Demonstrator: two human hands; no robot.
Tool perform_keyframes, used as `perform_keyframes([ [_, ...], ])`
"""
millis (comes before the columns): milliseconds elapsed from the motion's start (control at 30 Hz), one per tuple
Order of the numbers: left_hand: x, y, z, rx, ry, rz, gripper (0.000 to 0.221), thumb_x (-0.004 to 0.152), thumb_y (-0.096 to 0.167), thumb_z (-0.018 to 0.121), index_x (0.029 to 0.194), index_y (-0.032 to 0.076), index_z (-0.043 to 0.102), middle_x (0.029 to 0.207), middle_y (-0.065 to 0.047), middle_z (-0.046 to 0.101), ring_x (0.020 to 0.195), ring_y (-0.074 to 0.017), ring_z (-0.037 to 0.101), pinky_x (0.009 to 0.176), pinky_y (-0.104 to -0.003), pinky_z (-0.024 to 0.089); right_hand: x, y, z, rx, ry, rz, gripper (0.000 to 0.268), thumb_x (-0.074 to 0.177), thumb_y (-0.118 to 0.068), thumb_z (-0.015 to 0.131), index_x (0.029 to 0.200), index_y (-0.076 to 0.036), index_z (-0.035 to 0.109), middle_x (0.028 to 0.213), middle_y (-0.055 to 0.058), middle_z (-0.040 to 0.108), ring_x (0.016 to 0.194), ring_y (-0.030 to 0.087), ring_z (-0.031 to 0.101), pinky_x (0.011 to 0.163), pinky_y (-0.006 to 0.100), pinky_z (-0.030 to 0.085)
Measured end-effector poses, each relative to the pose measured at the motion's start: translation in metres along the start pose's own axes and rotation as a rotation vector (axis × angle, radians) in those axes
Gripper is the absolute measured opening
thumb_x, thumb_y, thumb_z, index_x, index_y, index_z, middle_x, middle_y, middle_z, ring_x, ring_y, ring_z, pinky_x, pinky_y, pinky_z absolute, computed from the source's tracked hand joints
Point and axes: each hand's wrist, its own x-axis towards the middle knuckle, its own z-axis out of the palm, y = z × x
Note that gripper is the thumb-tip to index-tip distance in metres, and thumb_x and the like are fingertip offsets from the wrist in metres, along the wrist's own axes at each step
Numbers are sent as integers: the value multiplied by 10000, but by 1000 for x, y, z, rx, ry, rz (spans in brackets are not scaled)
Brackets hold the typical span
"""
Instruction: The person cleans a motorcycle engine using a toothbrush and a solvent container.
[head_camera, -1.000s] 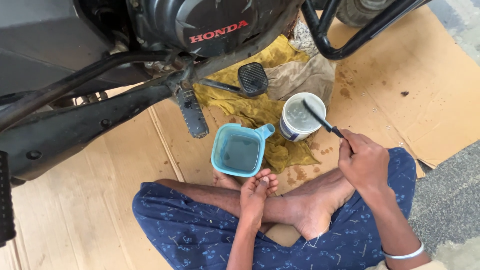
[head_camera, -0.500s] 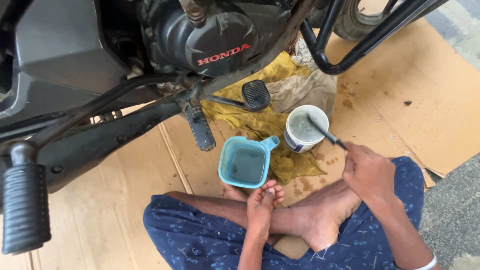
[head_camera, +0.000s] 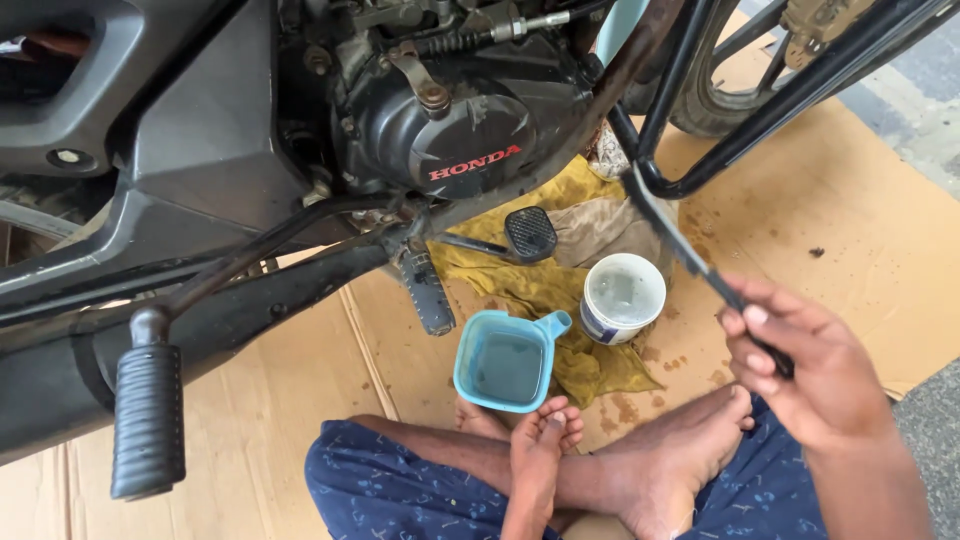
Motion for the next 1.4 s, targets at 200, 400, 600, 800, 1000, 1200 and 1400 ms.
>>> perform_keyframes([
  [200, -5, 4, 0, 27, 8, -18, 248, 999, 50, 554, 1210, -21, 663, 1027, -102, 754, 859, -152, 719, 786, -279, 599, 40, -51, 100, 218, -218, -135, 423, 1022, -9, 556, 1439, 55, 536, 996, 119, 645, 620, 65, 523, 417, 166, 386],
  [400, -4, 4, -4, 6, 2, 10, 247, 998, 47, 554, 1208, -23, 665, 1021, -107, 754, 847, -142, 712, 780, -278, 608, 100, -66, 165, 190, -189, -220, 434, 1030, 3, 495, 1452, 94, 446, 998, 97, 623, 647, 65, 490, 476, 192, 377],
  [600, -5, 5, -5, -32, -14, -21, 242, 993, 39, 554, 1199, -21, 665, 1016, -106, 750, 835, -143, 709, 772, -277, 607, 98, -57, 191, 258, -121, -236, 463, 973, 47, 451, 1429, 110, 500, 955, 84, 603, 658, 76, 492, 527, 203, 393],
  [800, -7, 8, -7, -52, -11, -46, 231, 998, 43, 558, 1193, -22, 664, 999, -103, 749, 833, -145, 709, 767, -270, 603, 99, -40, 193, 273, -127, -238, 423, 985, 26, 439, 1398, 101, 491, 963, 78, 602, 657, 80, 490, 526, 208, 394],
  [1000, -6, 11, -6, -20, -14, -40, 240, 997, 44, 551, 1198, -11, 670, 1000, -92, 750, 837, -132, 707, 770, -262, 603, 119, -48, 201, 235, 6, -286, 399, 953, 40, 464, 1347, 93, 505, 909, 87, 616, 644, 98, 521, 515, 222, 424],
  [1200, -8, 9, -6, -34, -29, -28, 232, 997, 45, 553, 1191, -14, 666, 995, -94, 748, 831, -131, 704, 766, -263, 601, 169, -57, 185, 396, -67, -222, 425, 943, 77, 446, 1361, 115, 510, 881, 108, 613, 643, 110, 531, 521, 211, 438],
  [1400, -5, 5, -10, -67, -23, -27, 227, 1001, 44, 555, 1192, -13, 664, 1001, -93, 746, 829, -131, 696, 766, -261, 598, 209, -69, 168, 613, -236, -149, 110, 962, 153, 431, 1028, 134, 516, 832, 128, 556, 628, 139, 528, 558, 236, 486],
])
